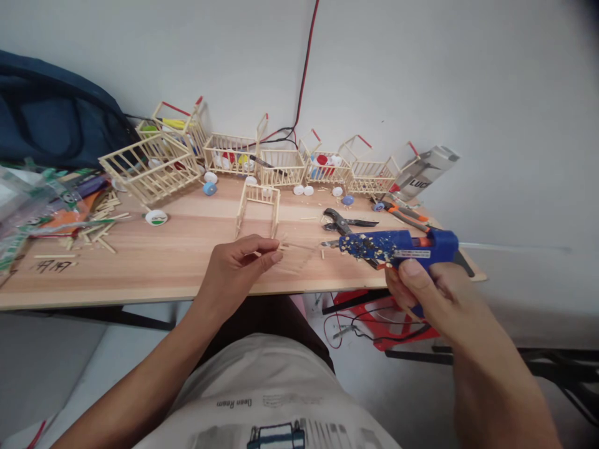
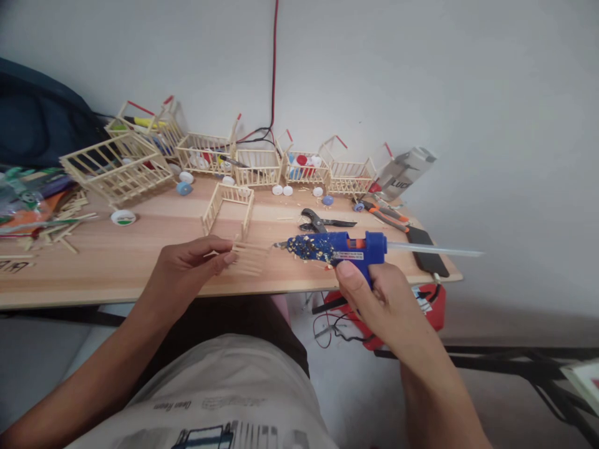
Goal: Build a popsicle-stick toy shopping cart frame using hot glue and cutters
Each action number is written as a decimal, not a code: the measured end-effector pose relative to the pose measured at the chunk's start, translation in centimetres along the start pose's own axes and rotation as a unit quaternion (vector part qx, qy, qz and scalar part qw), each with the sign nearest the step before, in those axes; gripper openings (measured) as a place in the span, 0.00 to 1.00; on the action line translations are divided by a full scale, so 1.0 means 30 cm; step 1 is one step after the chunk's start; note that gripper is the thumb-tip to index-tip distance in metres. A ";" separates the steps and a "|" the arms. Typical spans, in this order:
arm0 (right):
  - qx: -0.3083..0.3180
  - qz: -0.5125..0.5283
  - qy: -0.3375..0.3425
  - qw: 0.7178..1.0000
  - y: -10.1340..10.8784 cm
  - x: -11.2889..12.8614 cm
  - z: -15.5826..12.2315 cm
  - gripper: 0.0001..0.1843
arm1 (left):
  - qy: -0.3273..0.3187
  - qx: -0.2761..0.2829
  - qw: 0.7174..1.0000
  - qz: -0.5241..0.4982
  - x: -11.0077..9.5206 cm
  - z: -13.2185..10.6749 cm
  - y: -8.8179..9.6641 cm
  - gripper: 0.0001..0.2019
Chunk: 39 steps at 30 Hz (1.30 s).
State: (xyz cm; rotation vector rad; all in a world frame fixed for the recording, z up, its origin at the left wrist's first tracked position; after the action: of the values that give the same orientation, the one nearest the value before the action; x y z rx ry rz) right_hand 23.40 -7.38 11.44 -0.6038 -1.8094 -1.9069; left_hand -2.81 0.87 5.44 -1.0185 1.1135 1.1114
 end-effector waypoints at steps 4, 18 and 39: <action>-0.007 -0.007 -0.003 1.000 0.003 0.005 -0.003 0.31 | 0.007 -0.003 1.000 0.000 -0.005 -0.001 -0.002 0.08; -0.007 0.001 -0.011 1.000 -0.003 0.015 -0.001 0.31 | 0.014 -0.003 1.000 0.007 -0.008 -0.004 -0.004 0.09; -0.018 -0.031 0.011 0.999 0.011 0.042 0.005 0.31 | 0.014 -0.005 1.000 0.006 -0.001 -0.007 0.005 0.10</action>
State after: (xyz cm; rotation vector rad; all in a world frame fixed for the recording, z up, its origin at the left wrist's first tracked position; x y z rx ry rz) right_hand 22.57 -7.28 12.47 -0.5417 -1.8020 -1.9837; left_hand -2.99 0.70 5.43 -1.0402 1.1387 1.1161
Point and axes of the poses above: each hand's wrist, its own z-axis towards the middle knuckle, its own y-axis out of the back of the hand, x = y × z, the point moved 3 cm from there along z, towards the middle knuckle, and after that the axes turned 6 degrees about -z, right-handed, at the moved point
